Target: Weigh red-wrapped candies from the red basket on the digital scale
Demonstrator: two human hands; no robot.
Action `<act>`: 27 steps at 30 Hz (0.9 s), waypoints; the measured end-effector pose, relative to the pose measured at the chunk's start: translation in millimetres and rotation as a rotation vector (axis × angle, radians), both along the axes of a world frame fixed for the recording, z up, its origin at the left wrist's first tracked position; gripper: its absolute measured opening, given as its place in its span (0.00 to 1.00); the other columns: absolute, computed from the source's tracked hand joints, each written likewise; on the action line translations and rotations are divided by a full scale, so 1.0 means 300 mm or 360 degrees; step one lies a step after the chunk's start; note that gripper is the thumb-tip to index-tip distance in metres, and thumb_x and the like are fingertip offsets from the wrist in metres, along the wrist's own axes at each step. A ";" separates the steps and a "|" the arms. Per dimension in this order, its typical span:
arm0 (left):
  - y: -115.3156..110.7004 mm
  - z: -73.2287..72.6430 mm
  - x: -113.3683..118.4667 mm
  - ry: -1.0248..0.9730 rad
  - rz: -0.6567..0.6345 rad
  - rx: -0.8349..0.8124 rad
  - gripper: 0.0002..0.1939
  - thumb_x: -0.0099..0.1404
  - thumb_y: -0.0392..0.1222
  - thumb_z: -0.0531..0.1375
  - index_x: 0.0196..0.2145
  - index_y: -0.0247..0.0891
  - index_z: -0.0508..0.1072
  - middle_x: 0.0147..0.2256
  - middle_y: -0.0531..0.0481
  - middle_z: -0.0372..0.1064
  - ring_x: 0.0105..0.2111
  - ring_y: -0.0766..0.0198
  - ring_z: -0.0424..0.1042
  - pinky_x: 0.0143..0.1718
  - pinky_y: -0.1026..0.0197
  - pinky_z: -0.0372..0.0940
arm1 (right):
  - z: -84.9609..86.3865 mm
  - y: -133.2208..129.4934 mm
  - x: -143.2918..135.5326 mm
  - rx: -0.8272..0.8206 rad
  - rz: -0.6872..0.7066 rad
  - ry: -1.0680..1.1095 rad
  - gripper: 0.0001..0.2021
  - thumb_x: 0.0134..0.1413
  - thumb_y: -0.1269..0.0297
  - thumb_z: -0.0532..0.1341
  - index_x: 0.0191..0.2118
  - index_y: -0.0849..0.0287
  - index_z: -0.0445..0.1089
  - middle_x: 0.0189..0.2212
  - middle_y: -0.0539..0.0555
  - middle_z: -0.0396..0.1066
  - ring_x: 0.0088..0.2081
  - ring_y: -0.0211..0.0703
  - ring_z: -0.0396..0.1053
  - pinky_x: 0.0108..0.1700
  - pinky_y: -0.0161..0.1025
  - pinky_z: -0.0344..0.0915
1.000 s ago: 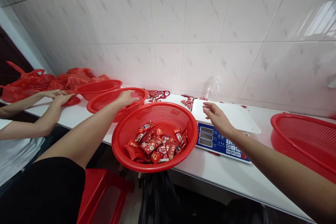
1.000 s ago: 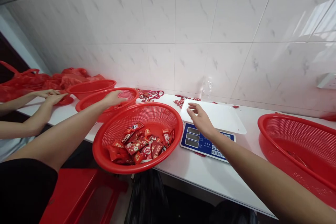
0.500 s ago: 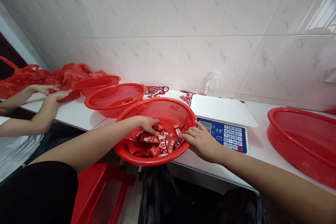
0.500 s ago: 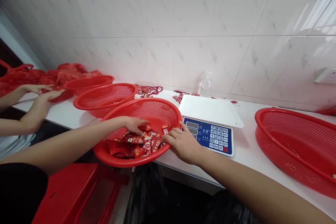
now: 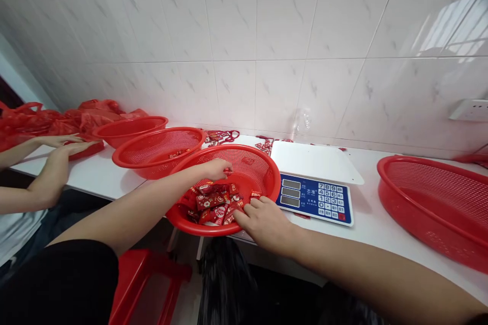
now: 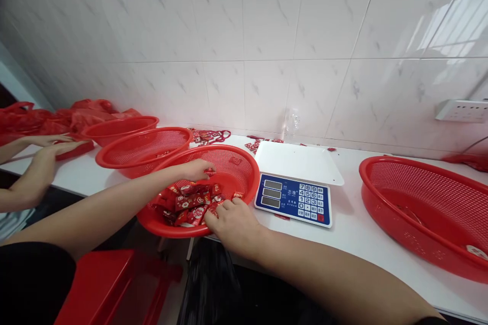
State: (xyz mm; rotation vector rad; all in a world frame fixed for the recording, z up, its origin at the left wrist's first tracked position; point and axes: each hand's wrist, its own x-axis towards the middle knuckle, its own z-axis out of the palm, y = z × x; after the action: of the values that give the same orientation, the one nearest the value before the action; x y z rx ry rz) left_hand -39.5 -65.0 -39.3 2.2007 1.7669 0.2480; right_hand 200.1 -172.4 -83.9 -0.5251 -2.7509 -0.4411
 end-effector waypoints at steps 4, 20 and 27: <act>0.002 0.048 0.056 -0.0430 0.0154 0.0200 0.10 0.49 0.37 0.64 0.33 0.40 0.73 0.25 0.53 0.68 0.27 0.64 0.69 0.28 0.65 0.65 | 0.013 -0.001 -0.112 -0.0066 -0.0029 0.0075 0.09 0.59 0.68 0.50 0.42 0.58 0.63 0.33 0.56 0.71 0.34 0.46 0.66 0.34 0.42 0.59; -0.091 0.108 0.425 -0.2427 0.0354 -0.0402 0.04 0.58 0.30 0.56 0.32 0.36 0.67 0.24 0.54 0.63 0.20 0.71 0.64 0.18 0.71 0.58 | 0.101 0.265 0.044 -0.0397 -0.0151 0.1184 0.30 0.55 0.59 0.57 0.62 0.54 0.49 0.62 0.61 0.47 0.63 0.54 0.43 0.60 0.57 0.50; -0.045 0.080 0.521 -0.2333 0.0111 -0.0721 0.06 0.59 0.30 0.54 0.33 0.36 0.68 0.26 0.52 0.66 0.22 0.71 0.65 0.24 0.68 0.64 | 0.063 0.340 0.155 -0.0415 -0.0152 0.1082 0.25 0.59 0.69 0.49 0.62 0.52 0.49 0.58 0.58 0.57 0.59 0.47 0.53 0.58 0.53 0.56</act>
State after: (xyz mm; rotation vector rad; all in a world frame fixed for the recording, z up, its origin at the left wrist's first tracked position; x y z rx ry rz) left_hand 117.0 -78.5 -15.2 0.9990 0.8628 1.0119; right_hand 246.5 -70.3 -65.0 -0.7141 -2.1336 0.0811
